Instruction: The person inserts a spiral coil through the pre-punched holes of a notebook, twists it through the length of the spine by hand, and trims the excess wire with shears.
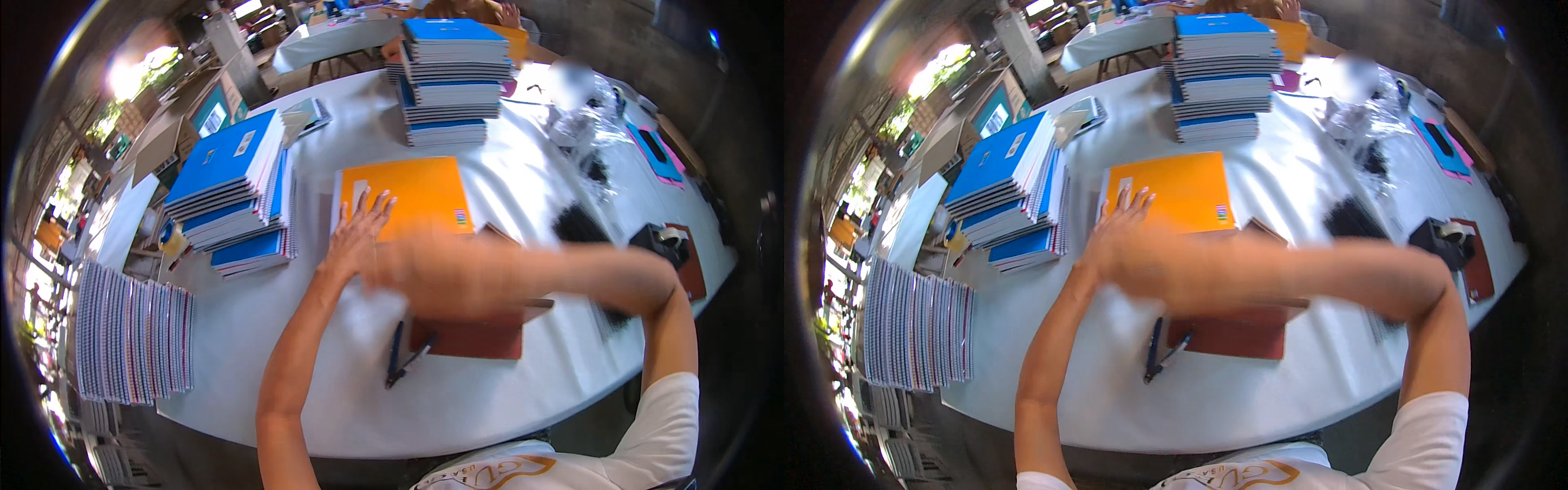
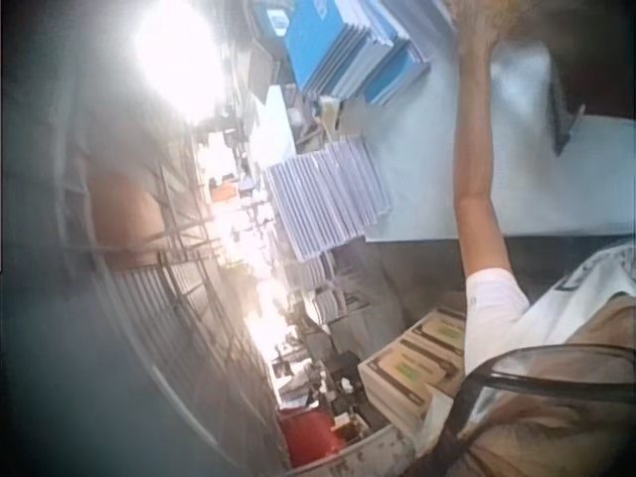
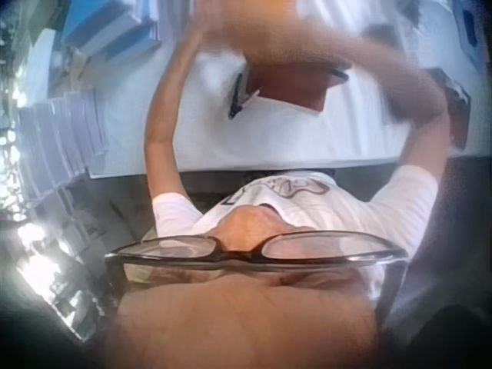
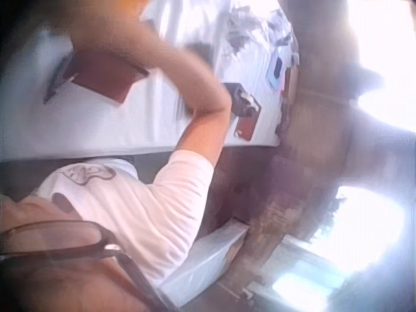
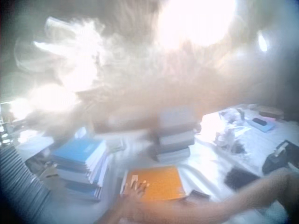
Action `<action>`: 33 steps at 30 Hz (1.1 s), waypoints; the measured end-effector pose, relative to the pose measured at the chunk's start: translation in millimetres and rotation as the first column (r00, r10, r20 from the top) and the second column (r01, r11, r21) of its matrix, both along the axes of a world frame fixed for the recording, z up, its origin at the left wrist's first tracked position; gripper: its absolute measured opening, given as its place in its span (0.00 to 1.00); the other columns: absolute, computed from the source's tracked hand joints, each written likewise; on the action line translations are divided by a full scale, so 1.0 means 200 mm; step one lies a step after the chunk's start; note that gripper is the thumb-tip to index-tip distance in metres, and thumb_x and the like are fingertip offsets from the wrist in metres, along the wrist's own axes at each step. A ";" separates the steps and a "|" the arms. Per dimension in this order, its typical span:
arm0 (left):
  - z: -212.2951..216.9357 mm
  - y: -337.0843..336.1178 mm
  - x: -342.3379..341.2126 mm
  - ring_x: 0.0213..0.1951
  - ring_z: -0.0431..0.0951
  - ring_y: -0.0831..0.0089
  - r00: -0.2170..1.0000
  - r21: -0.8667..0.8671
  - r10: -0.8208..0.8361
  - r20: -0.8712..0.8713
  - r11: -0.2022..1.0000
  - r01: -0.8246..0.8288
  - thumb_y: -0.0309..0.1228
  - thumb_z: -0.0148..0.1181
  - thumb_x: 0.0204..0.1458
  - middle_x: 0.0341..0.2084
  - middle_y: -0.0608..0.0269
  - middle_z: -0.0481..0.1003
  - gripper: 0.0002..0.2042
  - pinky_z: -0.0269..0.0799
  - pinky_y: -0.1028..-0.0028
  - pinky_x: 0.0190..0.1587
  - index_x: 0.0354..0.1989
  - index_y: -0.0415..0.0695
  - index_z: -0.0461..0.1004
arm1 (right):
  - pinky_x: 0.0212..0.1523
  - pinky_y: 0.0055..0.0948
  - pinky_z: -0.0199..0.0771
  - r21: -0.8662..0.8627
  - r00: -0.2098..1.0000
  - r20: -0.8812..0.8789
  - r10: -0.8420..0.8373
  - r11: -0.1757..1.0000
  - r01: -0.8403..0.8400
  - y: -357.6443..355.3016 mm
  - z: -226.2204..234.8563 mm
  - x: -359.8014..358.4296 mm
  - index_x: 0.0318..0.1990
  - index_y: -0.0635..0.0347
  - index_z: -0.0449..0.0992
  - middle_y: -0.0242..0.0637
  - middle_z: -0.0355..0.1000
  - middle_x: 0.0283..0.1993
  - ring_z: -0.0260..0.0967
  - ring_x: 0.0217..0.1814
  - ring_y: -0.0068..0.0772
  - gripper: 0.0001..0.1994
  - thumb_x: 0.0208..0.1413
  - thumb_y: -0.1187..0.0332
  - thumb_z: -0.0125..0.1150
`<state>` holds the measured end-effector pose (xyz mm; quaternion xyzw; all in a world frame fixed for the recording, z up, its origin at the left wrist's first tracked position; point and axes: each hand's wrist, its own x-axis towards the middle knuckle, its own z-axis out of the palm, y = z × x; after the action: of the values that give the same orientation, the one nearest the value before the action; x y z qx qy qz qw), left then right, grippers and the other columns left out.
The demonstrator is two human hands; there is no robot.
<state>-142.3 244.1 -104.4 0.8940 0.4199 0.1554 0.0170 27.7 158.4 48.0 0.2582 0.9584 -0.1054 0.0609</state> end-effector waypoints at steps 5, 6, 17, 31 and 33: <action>-0.12 0.05 0.07 0.68 0.54 0.56 0.978 -0.025 0.029 -0.207 0.999 -0.034 0.41 0.65 0.49 0.68 0.71 0.55 0.37 0.54 0.43 0.64 0.69 0.57 0.55 | 0.50 0.42 0.72 0.112 0.983 -0.169 -0.074 0.989 0.094 -0.60 -0.75 0.09 0.49 0.63 0.73 0.46 0.67 0.51 0.64 0.59 0.42 0.18 0.48 0.71 0.57; -0.13 0.04 0.06 0.68 0.55 0.56 0.979 -0.023 0.049 -0.200 0.998 -0.054 0.40 0.64 0.50 0.68 0.72 0.56 0.37 0.54 0.43 0.64 0.69 0.58 0.55 | 0.51 0.42 0.70 0.285 0.957 -0.280 -0.075 0.946 0.157 -0.61 -0.87 0.08 0.46 0.64 0.75 0.45 0.68 0.51 0.65 0.58 0.40 0.16 0.47 0.71 0.58; -0.18 0.06 -0.02 0.68 0.54 0.52 0.981 -0.124 0.021 -0.195 0.991 -0.046 0.34 0.58 0.56 0.69 0.70 0.55 0.32 0.56 0.44 0.63 0.69 0.60 0.54 | 0.51 0.33 0.69 0.093 0.845 -0.533 0.047 0.996 0.003 -1.21 -1.06 0.28 0.42 0.65 0.75 0.40 0.67 0.45 0.67 0.52 0.34 0.13 0.49 0.70 0.54; -0.01 0.16 -0.03 0.61 0.66 0.54 0.999 -0.421 0.044 0.026 0.907 -0.029 0.29 0.59 0.55 0.58 0.61 0.69 0.23 0.59 0.69 0.65 0.60 0.60 0.69 | 0.46 0.39 0.65 -0.052 0.456 -0.789 -0.411 0.785 0.618 -0.49 -0.82 1.13 0.38 0.60 0.78 0.41 0.70 0.44 0.65 0.47 0.45 0.07 0.51 0.76 0.62; 0.03 0.19 0.01 0.59 0.69 0.57 0.997 -0.468 0.071 0.008 0.882 -0.059 0.31 0.60 0.55 0.57 0.61 0.71 0.21 0.62 0.69 0.63 0.58 0.61 0.70 | 0.41 0.38 0.70 -0.160 0.365 -0.820 -0.441 0.789 0.594 -0.19 -0.87 1.08 0.37 0.64 0.78 0.45 0.72 0.38 0.69 0.41 0.47 0.06 0.51 0.79 0.60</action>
<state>-139.6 281.6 -98.0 0.8469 0.4746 0.0614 0.2319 244.2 120.6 -126.0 0.4696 0.7437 -0.1483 -0.4522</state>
